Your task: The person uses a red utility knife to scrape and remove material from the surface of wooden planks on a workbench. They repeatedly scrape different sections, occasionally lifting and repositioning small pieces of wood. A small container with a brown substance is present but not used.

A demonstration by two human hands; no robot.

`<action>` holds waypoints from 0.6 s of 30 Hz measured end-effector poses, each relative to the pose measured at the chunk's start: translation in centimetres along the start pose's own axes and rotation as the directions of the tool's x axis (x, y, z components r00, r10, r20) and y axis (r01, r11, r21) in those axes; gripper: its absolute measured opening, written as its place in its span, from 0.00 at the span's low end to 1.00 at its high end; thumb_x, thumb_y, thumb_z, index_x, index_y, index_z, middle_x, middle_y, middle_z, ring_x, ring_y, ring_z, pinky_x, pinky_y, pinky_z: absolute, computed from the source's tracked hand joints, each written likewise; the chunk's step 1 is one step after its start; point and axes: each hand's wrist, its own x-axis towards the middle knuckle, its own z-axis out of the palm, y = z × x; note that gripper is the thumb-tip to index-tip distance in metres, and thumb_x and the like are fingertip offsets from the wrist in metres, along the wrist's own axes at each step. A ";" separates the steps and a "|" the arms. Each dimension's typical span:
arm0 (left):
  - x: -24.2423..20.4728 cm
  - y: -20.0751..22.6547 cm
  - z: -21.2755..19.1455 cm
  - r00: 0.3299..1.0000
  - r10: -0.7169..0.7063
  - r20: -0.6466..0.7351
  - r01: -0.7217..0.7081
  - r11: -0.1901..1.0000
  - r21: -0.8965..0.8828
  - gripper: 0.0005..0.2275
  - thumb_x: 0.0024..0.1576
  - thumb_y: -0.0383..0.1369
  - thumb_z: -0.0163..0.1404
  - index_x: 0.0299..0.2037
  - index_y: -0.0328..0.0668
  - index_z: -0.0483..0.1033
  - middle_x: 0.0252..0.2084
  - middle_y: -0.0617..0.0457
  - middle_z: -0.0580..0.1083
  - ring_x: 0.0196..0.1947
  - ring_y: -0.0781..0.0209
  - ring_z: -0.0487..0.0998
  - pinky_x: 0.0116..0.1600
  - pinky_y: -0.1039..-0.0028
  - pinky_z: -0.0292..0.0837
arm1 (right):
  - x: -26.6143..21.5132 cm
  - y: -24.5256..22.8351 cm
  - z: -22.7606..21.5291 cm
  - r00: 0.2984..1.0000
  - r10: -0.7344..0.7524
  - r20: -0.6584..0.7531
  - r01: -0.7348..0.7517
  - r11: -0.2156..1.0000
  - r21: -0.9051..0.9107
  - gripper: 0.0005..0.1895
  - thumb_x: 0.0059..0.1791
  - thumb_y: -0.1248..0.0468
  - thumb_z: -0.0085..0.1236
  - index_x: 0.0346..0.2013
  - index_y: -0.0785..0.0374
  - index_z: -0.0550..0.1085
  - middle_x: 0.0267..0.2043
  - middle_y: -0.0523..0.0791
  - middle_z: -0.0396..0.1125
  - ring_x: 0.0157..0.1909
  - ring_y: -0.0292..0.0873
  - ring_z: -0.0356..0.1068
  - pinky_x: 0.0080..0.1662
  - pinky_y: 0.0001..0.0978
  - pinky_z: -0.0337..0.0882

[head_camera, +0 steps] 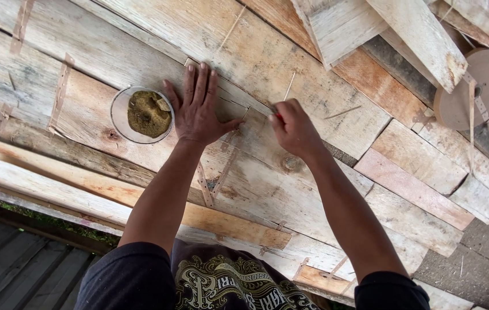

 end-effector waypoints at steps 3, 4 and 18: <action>-0.1 0.1 -0.2 0.999 -0.032 0.037 0.032 0.999 -0.005 0.58 0.40 0.68 0.59 0.79 0.52 0.43 0.82 0.54 0.39 0.81 0.52 0.33 0.76 0.30 0.25 | 3.4 -1.5 0.9 0.985 -0.075 0.155 0.074 0.997 0.012 0.08 0.57 0.63 0.47 0.44 0.65 0.71 0.37 0.50 0.62 0.39 0.58 0.72 0.40 0.46 0.75; -0.3 -0.1 -0.1 0.998 -0.046 0.035 0.046 0.999 -0.005 0.58 0.40 0.68 0.59 0.79 0.52 0.43 0.82 0.54 0.39 0.81 0.52 0.33 0.76 0.30 0.25 | 4.2 -1.5 1.9 0.983 -0.084 0.165 0.082 0.996 0.016 0.08 0.57 0.63 0.47 0.44 0.65 0.71 0.37 0.50 0.62 0.39 0.58 0.72 0.40 0.46 0.75; -0.3 -0.2 -0.2 0.995 -0.045 0.088 0.049 0.998 -0.047 0.58 0.41 0.67 0.56 0.79 0.52 0.40 0.82 0.57 0.37 0.81 0.54 0.32 0.78 0.34 0.17 | 8.5 -2.5 5.4 0.943 -0.082 0.322 0.177 0.944 -0.279 0.07 0.55 0.62 0.38 0.41 0.62 0.65 0.32 0.51 0.62 0.26 0.62 0.73 0.26 0.53 0.76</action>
